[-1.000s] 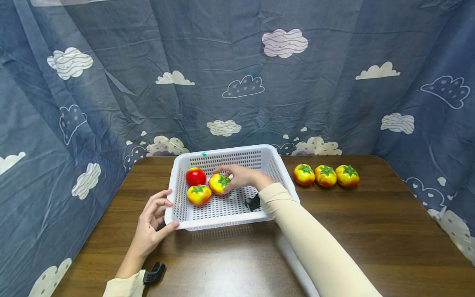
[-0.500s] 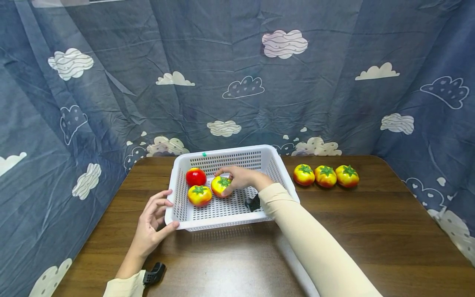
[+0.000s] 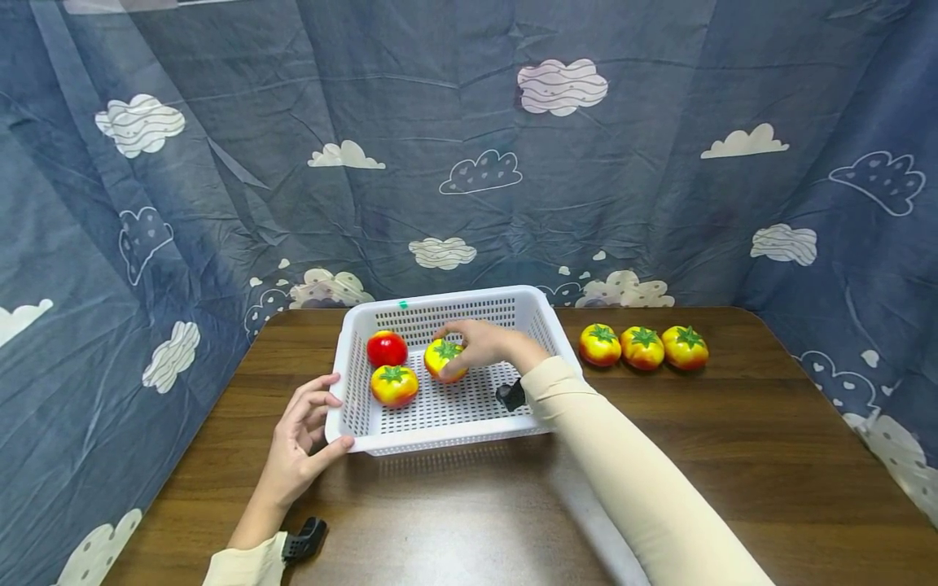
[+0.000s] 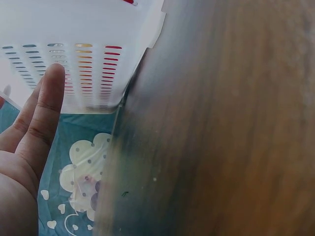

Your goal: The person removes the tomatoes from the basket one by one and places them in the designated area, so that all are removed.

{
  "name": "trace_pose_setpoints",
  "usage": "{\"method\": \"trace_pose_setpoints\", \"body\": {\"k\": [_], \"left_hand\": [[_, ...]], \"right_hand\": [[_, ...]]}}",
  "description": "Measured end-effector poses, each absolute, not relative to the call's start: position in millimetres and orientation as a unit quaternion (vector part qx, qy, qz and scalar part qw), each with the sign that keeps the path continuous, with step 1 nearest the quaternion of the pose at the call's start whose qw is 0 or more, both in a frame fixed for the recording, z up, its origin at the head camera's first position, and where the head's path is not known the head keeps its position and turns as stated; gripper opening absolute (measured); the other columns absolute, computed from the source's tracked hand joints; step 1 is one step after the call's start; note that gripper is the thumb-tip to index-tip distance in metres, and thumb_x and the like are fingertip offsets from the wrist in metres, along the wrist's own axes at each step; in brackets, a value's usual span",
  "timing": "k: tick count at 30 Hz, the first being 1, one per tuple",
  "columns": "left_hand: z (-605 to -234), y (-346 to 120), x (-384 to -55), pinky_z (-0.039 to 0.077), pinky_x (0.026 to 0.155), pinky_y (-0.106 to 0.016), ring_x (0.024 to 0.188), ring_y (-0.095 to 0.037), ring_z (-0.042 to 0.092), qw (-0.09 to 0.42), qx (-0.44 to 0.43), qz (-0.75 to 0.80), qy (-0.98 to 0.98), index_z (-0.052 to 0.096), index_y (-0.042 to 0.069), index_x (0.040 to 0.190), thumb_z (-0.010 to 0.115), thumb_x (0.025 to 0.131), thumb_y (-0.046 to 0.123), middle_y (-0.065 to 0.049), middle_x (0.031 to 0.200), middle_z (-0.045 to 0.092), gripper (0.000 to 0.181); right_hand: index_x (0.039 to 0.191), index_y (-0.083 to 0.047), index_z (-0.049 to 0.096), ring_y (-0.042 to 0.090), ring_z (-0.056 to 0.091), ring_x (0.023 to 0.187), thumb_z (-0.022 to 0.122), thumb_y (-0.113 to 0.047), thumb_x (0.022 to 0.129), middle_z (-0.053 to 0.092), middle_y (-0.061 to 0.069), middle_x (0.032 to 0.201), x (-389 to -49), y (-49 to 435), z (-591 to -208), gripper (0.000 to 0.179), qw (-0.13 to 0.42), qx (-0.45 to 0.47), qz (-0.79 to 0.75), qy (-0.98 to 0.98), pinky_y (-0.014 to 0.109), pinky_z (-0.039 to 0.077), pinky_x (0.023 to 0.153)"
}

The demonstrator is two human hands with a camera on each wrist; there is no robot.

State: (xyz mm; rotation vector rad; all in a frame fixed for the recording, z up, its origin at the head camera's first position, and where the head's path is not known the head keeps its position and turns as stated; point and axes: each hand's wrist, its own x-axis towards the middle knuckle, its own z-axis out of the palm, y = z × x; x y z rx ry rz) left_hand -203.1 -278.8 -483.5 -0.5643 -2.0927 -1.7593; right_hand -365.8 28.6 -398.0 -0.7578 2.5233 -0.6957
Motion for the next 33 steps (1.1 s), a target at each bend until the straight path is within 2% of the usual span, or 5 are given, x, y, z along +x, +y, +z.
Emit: {"method": "trace_pose_setpoints", "body": {"k": [10, 17, 21, 27, 33], "left_hand": [[-484.2, -278.8, -203.1, 0.062, 0.093, -0.021, 0.115, -0.014, 0.07, 0.178, -0.207, -0.621, -0.734, 0.058, -0.009, 0.12, 0.076, 0.079, -0.02, -0.017, 0.154, 0.049, 0.046], [-483.8, -278.1, -202.2, 0.062, 0.093, -0.021, 0.116, -0.013, 0.07, 0.182, -0.209, -0.618, -0.735, 0.058, -0.009, 0.122, 0.076, 0.079, -0.02, -0.017, 0.155, 0.049, 0.048], [-484.4, -278.2, -201.7, 0.061, 0.094, -0.021, 0.116, -0.013, 0.07, 0.184, -0.21, -0.613, -0.739, 0.056, -0.009, 0.125, 0.077, 0.079, -0.019, -0.019, 0.157, 0.049, 0.052], [-485.5, -279.1, -201.2, 0.062, 0.093, -0.021, 0.116, -0.011, 0.07, 0.184, -0.211, -0.61, -0.741, 0.054, -0.009, 0.128, 0.076, 0.079, -0.02, -0.02, 0.161, 0.048, 0.055], [-486.4, -279.8, -201.1, 0.062, 0.093, -0.021, 0.117, -0.011, 0.071, 0.184, -0.214, -0.613, -0.738, 0.054, -0.01, 0.128, 0.076, 0.079, -0.02, -0.019, 0.161, 0.05, 0.055]], "right_hand": [[0.151, -0.023, 0.057, 0.032, 0.063, 0.129, 0.084, -0.042, 0.09, 0.06, 0.013, 0.151, -359.0, 38.0, -384.5, 0.07, 0.194, -0.273, -0.251, 0.908, 0.05, 0.053, 0.11], [0.146, -0.018, 0.059, 0.026, 0.064, 0.114, 0.086, -0.043, 0.087, 0.069, 0.013, 0.126, -354.9, 48.7, -377.3, 0.07, 0.172, -0.281, -0.252, 0.91, 0.038, 0.054, 0.094], [0.143, -0.016, 0.06, 0.025, 0.063, 0.108, 0.087, -0.041, 0.085, 0.069, 0.012, 0.119, -351.9, 57.3, -372.4, 0.068, 0.16, -0.281, -0.26, 0.91, 0.033, 0.052, 0.088], [0.144, -0.017, 0.06, 0.024, 0.062, 0.104, 0.088, -0.039, 0.084, 0.069, 0.012, 0.115, -346.4, 70.3, -364.3, 0.069, 0.151, -0.282, -0.282, 0.904, 0.03, 0.051, 0.083], [0.144, -0.018, 0.061, 0.025, 0.063, 0.105, 0.089, -0.038, 0.085, 0.07, 0.013, 0.117, -342.7, 83.4, -362.8, 0.068, 0.135, -0.284, -0.29, 0.904, 0.031, 0.051, 0.084]]}}
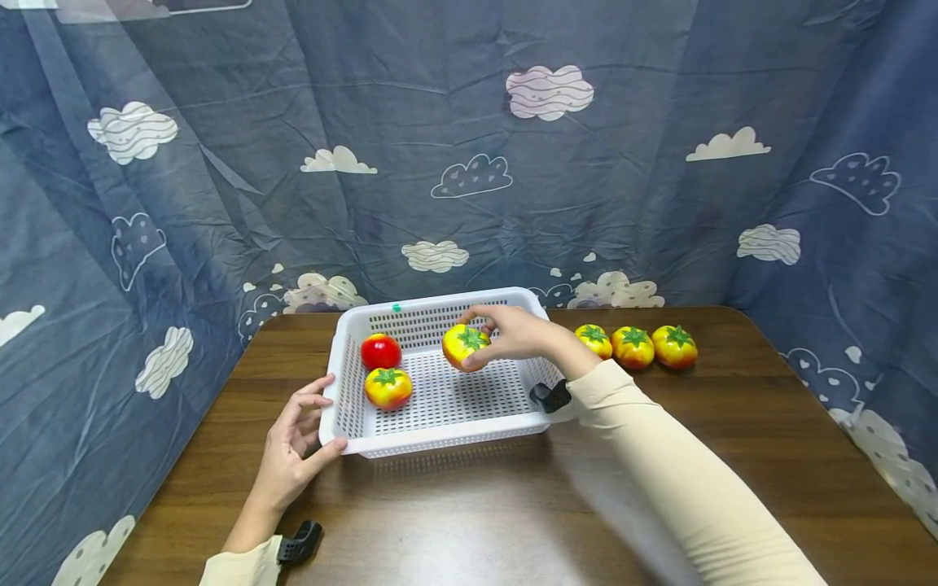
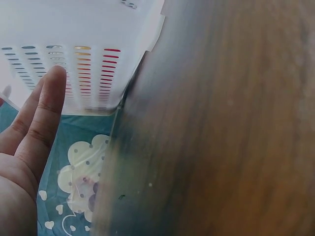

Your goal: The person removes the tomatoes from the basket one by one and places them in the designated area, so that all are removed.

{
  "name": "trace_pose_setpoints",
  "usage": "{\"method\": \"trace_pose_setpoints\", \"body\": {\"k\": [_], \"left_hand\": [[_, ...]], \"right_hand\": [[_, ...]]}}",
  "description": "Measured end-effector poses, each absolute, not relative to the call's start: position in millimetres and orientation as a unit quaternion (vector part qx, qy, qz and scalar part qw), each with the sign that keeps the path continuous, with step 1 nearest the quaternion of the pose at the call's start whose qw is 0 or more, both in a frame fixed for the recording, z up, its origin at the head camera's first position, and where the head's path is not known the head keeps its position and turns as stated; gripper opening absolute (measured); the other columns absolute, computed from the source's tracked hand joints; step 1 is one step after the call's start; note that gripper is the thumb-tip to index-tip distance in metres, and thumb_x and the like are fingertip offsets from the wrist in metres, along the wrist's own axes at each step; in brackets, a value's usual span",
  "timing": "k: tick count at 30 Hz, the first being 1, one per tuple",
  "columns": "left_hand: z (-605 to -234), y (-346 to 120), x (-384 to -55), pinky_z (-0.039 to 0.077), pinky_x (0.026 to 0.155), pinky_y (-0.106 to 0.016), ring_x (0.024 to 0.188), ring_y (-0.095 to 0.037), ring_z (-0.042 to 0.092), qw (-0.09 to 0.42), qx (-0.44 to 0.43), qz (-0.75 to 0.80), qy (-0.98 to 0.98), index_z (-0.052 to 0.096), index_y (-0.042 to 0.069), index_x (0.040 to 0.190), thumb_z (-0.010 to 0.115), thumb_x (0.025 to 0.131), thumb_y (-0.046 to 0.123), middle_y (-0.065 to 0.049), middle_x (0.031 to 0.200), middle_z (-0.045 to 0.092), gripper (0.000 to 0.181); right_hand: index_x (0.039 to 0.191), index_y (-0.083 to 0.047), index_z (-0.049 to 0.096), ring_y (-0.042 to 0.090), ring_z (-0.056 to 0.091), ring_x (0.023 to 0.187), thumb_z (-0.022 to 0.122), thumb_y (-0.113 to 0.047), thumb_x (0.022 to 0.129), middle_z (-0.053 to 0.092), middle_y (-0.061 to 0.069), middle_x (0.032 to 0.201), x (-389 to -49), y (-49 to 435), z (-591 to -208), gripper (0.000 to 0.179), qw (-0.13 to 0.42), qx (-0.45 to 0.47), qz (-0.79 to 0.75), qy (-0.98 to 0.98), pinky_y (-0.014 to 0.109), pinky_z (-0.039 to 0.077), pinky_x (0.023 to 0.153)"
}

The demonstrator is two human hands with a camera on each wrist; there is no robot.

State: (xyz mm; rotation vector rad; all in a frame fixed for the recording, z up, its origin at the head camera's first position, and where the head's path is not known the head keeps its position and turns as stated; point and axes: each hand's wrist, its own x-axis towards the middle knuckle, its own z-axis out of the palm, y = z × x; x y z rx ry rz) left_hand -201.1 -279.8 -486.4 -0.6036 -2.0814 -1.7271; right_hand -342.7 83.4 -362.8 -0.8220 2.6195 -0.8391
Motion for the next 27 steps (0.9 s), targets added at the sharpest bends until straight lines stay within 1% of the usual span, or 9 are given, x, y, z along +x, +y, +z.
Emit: {"method": "trace_pose_setpoints", "body": {"k": [4, 8, 10, 16, 23, 27], "left_hand": [[-487.0, -280.5, -200.8, 0.062, 0.093, -0.021, 0.118, -0.012, 0.071, 0.184, -0.217, -0.615, -0.735, 0.054, -0.01, 0.129, 0.076, 0.079, -0.021, -0.018, 0.161, 0.05, 0.055], [-486.8, -280.3, -200.7, 0.062, 0.094, -0.021, 0.117, -0.012, 0.071, 0.184, -0.217, -0.614, -0.736, 0.055, -0.009, 0.132, 0.076, 0.079, -0.02, -0.017, 0.161, 0.05, 0.057], [-486.6, -280.2, -200.7, 0.062, 0.093, -0.021, 0.117, -0.012, 0.071, 0.184, -0.218, -0.614, -0.736, 0.056, -0.009, 0.133, 0.076, 0.079, -0.02, -0.018, 0.161, 0.05, 0.058], [-485.7, -279.6, -201.1, 0.062, 0.094, -0.022, 0.12, -0.013, 0.071, 0.183, -0.227, -0.621, -0.727, 0.058, -0.011, 0.132, 0.075, 0.079, -0.021, -0.02, 0.16, 0.049, 0.056], [-487.5, -281.2, -202.9, 0.062, 0.094, -0.022, 0.121, -0.012, 0.072, 0.178, -0.237, -0.628, -0.719, 0.057, -0.014, 0.13, 0.074, 0.08, -0.022, -0.015, 0.161, 0.051, 0.054], [-489.0, -283.5, -204.0, 0.062, 0.094, -0.023, 0.121, -0.012, 0.072, 0.177, -0.253, -0.63, -0.712, 0.055, -0.017, 0.13, 0.073, 0.08, -0.024, -0.014, 0.162, 0.05, 0.053]], "right_hand": [[0.143, -0.015, 0.062, 0.026, 0.067, 0.106, 0.089, -0.036, 0.086, 0.07, 0.017, 0.123, -338.4, 90.0, -361.2, 0.067, 0.127, -0.279, -0.304, 0.902, 0.032, 0.056, 0.086], [0.142, -0.01, 0.061, 0.027, 0.07, 0.103, 0.087, -0.032, 0.087, 0.068, 0.02, 0.124, -330.4, 95.9, -355.7, 0.065, 0.122, -0.272, -0.332, 0.895, 0.034, 0.06, 0.087], [0.141, -0.009, 0.061, 0.027, 0.07, 0.101, 0.087, -0.033, 0.086, 0.066, 0.02, 0.123, -327.2, 99.3, -354.0, 0.066, 0.118, -0.266, -0.339, 0.895, 0.033, 0.06, 0.085], [0.144, -0.015, 0.059, 0.03, 0.073, 0.105, 0.087, -0.041, 0.086, 0.062, 0.019, 0.129, -318.1, 112.8, -351.5, 0.069, 0.107, -0.242, -0.347, 0.9, 0.034, 0.061, 0.083], [0.145, -0.021, 0.059, 0.029, 0.072, 0.103, 0.088, -0.044, 0.086, 0.064, 0.017, 0.131, -305.2, 127.6, -350.9, 0.069, 0.093, -0.222, -0.363, 0.9, 0.035, 0.059, 0.083], [0.146, -0.022, 0.057, 0.028, 0.071, 0.105, 0.087, -0.045, 0.086, 0.066, 0.015, 0.132, -296.1, 135.8, -351.6, 0.071, 0.086, -0.213, -0.379, 0.896, 0.035, 0.06, 0.086]]}}
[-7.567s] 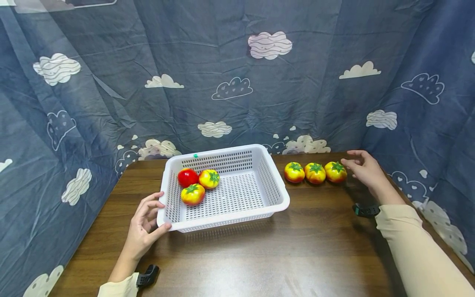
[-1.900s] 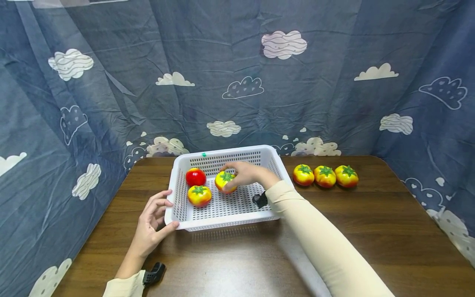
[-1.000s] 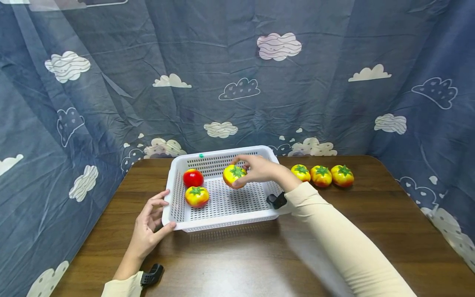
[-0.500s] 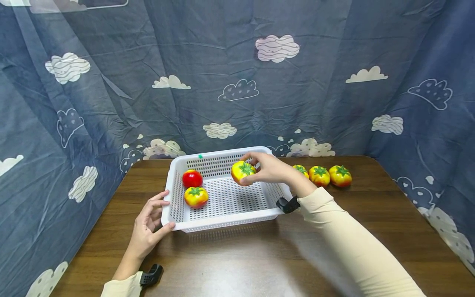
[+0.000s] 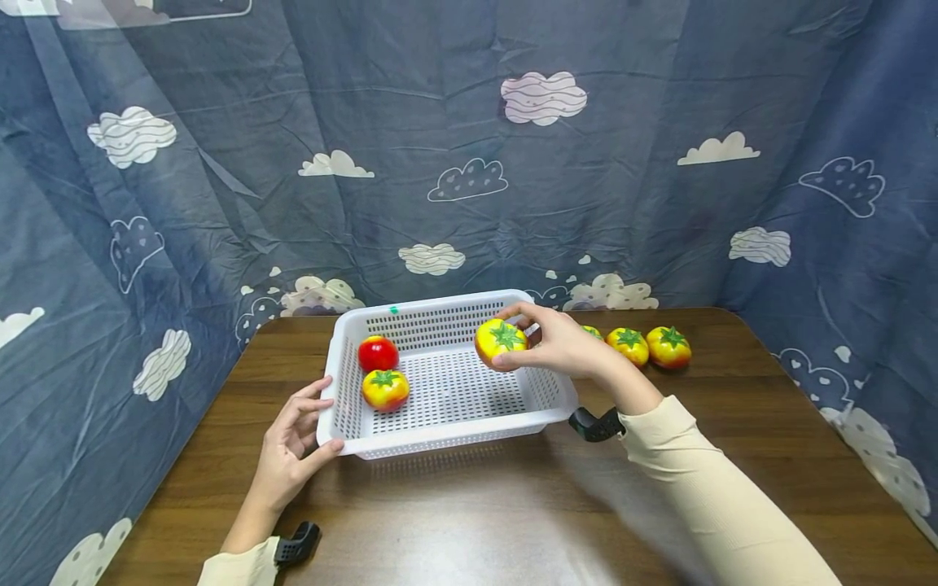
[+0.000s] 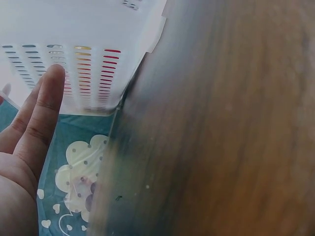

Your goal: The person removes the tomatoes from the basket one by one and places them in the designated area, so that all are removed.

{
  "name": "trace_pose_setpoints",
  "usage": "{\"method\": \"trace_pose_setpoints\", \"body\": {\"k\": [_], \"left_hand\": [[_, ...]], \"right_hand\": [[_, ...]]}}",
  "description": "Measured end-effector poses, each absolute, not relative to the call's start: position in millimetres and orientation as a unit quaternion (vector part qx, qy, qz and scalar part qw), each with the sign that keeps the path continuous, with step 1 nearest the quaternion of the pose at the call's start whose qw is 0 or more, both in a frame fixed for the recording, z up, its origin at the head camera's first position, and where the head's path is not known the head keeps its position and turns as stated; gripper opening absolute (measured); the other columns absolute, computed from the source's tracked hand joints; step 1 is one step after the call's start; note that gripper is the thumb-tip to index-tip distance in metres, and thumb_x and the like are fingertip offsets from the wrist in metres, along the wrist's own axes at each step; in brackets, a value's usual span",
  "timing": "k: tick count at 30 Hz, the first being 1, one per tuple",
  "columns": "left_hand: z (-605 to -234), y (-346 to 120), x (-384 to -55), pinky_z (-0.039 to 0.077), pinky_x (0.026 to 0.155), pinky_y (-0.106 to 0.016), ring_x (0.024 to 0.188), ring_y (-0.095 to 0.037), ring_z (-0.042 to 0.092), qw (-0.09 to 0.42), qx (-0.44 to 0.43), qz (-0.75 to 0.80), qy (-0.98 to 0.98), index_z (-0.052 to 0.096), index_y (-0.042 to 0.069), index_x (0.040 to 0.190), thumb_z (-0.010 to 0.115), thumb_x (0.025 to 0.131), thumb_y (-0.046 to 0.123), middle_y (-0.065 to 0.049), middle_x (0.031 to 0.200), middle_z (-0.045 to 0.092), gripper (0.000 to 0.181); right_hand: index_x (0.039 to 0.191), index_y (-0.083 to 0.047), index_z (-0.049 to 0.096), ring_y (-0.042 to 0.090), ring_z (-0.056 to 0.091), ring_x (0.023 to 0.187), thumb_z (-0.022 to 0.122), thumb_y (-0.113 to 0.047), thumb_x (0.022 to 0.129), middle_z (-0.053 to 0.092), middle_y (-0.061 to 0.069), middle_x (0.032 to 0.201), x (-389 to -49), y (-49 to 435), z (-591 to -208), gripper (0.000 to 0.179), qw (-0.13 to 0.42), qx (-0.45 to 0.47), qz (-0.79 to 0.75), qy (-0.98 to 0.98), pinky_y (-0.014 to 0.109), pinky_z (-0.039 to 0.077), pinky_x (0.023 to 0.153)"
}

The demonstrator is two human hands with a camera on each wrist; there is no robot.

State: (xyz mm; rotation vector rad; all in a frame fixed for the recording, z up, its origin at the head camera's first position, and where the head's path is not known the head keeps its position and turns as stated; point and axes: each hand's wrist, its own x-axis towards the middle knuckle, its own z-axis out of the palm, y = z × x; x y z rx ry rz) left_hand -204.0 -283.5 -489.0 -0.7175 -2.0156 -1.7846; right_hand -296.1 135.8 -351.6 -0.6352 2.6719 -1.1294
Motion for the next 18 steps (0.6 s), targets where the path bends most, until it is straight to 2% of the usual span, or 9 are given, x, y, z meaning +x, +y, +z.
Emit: {"method": "trace_pose_setpoints", "body": {"k": [5, 11, 18], "left_hand": [[-489.8, -283.8, -204.0, 0.062, 0.095, -0.023, 0.121, -0.012, 0.072, 0.175, -0.255, -0.63, -0.712, 0.055, -0.016, 0.131, 0.073, 0.08, -0.024, -0.014, 0.162, 0.05, 0.055], [-490.4, -283.4, -204.0, 0.061, 0.095, -0.023, 0.121, -0.012, 0.071, 0.175, -0.244, -0.63, -0.716, 0.055, -0.015, 0.135, 0.074, 0.08, -0.023, -0.014, 0.165, 0.046, 0.058], [-491.3, -283.6, -204.0, 0.062, 0.095, -0.023, 0.121, -0.012, 0.071, 0.174, -0.241, -0.625, -0.722, 0.055, -0.015, 0.135, 0.074, 0.08, -0.023, -0.014, 0.165, 0.048, 0.058]], "right_hand": [[0.145, -0.023, 0.058, 0.027, 0.071, 0.108, 0.087, -0.044, 0.086, 0.068, 0.013, 0.131, -285.6, 145.4, -354.4, 0.069, 0.063, -0.209, -0.391, 0.894, 0.037, 0.06, 0.09], [0.144, -0.019, 0.06, 0.022, 0.069, 0.1, 0.087, -0.043, 0.087, 0.069, 0.014, 0.126, -279.0, 154.8, -358.8, 0.068, 0.041, -0.196, -0.39, 0.899, 0.034, 0.057, 0.086], [0.142, -0.02, 0.062, 0.024, 0.065, 0.095, 0.087, -0.043, 0.087, 0.067, 0.014, 0.122, -273.7, 164.6, -362.8, 0.065, 0.028, -0.187, -0.389, 0.901, 0.033, 0.053, 0.083]]}}
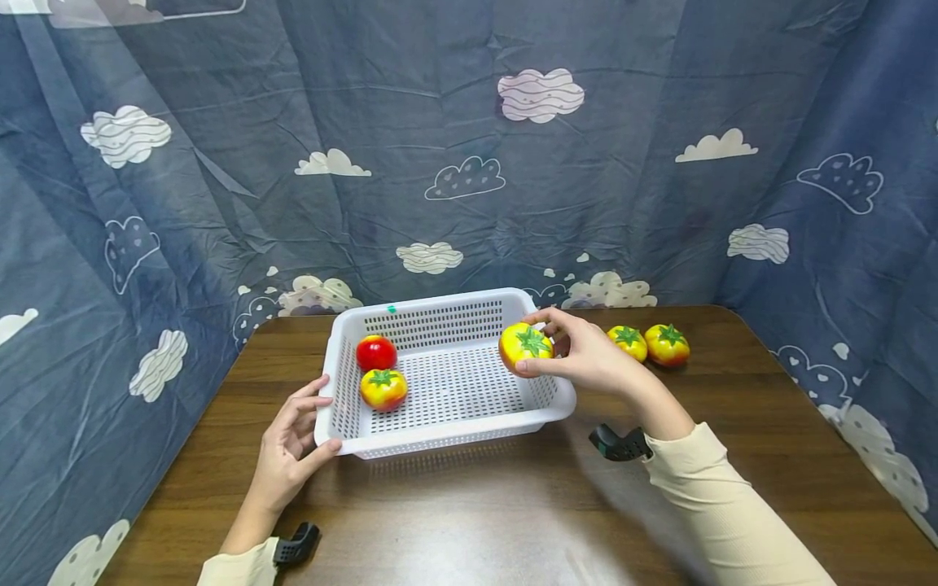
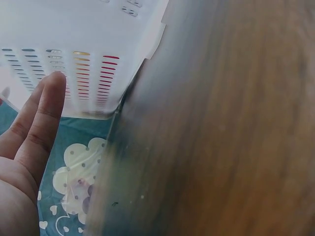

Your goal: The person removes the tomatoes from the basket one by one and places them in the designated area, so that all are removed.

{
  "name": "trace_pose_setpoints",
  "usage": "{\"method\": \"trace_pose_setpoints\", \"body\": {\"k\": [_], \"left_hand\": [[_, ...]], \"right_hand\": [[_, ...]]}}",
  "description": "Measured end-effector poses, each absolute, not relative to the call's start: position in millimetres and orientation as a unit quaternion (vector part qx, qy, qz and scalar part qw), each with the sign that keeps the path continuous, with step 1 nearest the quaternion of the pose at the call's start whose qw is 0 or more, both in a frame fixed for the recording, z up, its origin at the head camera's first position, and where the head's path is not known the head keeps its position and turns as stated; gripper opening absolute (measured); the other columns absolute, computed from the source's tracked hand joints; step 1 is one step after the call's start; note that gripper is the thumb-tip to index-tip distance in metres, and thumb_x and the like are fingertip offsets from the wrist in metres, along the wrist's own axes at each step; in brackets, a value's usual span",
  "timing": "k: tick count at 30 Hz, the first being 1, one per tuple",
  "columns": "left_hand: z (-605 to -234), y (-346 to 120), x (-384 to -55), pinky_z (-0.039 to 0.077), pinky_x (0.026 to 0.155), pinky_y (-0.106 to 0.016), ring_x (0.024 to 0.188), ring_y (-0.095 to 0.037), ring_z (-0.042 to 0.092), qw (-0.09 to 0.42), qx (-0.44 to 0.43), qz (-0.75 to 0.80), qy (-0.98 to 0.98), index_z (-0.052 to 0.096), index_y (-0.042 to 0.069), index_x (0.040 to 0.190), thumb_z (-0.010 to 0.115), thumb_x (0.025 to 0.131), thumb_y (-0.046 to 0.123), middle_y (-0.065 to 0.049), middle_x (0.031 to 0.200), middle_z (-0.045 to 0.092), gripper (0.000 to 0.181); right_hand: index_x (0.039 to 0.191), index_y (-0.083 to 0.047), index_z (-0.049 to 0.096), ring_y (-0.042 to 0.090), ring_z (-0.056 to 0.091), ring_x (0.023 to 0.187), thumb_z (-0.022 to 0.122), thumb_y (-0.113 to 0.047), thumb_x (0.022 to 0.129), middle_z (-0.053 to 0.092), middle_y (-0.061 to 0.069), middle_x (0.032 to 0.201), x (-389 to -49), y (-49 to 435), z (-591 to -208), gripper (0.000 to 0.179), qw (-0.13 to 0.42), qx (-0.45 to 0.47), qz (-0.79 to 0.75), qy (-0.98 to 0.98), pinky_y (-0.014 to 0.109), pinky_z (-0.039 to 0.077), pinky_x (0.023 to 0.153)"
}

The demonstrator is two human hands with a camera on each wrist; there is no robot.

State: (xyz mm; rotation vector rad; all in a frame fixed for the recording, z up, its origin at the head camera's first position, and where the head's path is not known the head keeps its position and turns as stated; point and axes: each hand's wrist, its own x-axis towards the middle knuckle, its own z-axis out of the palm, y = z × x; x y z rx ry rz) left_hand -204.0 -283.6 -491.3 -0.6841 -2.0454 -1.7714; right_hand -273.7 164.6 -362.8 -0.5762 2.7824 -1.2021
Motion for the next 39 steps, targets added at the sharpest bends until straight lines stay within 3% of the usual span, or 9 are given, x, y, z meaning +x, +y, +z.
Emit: {"method": "trace_pose_setpoints", "body": {"k": [12, 18, 25, 32, 39], "left_hand": [[-489.5, -283.0, -204.0, 0.062, 0.095, -0.023, 0.122, -0.012, 0.071, 0.176, -0.25, -0.628, -0.716, 0.055, -0.016, 0.134, 0.073, 0.081, -0.022, -0.013, 0.164, 0.049, 0.056], [-490.0, -283.1, -204.0, 0.062, 0.095, -0.023, 0.122, -0.012, 0.071, 0.175, -0.246, -0.627, -0.718, 0.055, -0.015, 0.133, 0.073, 0.081, -0.022, -0.014, 0.164, 0.049, 0.056], [-486.7, -281.8, -201.6, 0.062, 0.095, -0.023, 0.122, -0.011, 0.07, 0.165, -0.227, -0.628, -0.725, 0.055, -0.014, 0.134, 0.073, 0.081, -0.022, -0.011, 0.164, 0.048, 0.056], [-488.6, -280.5, -201.4, 0.063, 0.093, -0.023, 0.121, -0.013, 0.071, 0.178, -0.241, -0.638, -0.709, 0.056, -0.016, 0.132, 0.072, 0.08, -0.024, -0.019, 0.162, 0.049, 0.054], [-488.5, -282.9, -202.5, 0.062, 0.095, -0.023, 0.124, -0.011, 0.07, 0.167, -0.234, -0.63, -0.721, 0.055, -0.015, 0.133, 0.072, 0.082, -0.022, -0.012, 0.164, 0.048, 0.054]], "right_hand": [[0.142, -0.022, 0.061, 0.028, 0.068, 0.1, 0.089, -0.043, 0.086, 0.064, 0.013, 0.123, -265.5, 182.3, -370.3, 0.066, 0.042, -0.16, -0.424, 0.89, 0.033, 0.057, 0.088], [0.145, -0.023, 0.059, 0.029, 0.065, 0.102, 0.086, -0.045, 0.088, 0.059, 0.015, 0.131, -258.1, 196.3, -369.3, 0.067, 0.04, -0.136, -0.426, 0.894, 0.034, 0.056, 0.087], [0.147, -0.02, 0.058, 0.028, 0.061, 0.101, 0.084, -0.045, 0.091, 0.06, 0.015, 0.128, -253.9, 213.1, -372.5, 0.067, 0.023, -0.111, -0.421, 0.9, 0.032, 0.054, 0.083], [0.15, -0.019, 0.055, 0.03, 0.059, 0.105, 0.082, -0.046, 0.093, 0.062, 0.016, 0.126, -250.3, 228.3, -381.9, 0.069, 0.018, -0.079, -0.426, 0.901, 0.032, 0.053, 0.084], [0.153, -0.016, 0.051, 0.033, 0.058, 0.114, 0.08, -0.048, 0.094, 0.062, 0.02, 0.13, -251.5, 243.5, -395.9, 0.073, 0.011, -0.054, -0.415, 0.908, 0.034, 0.051, 0.088]]}}
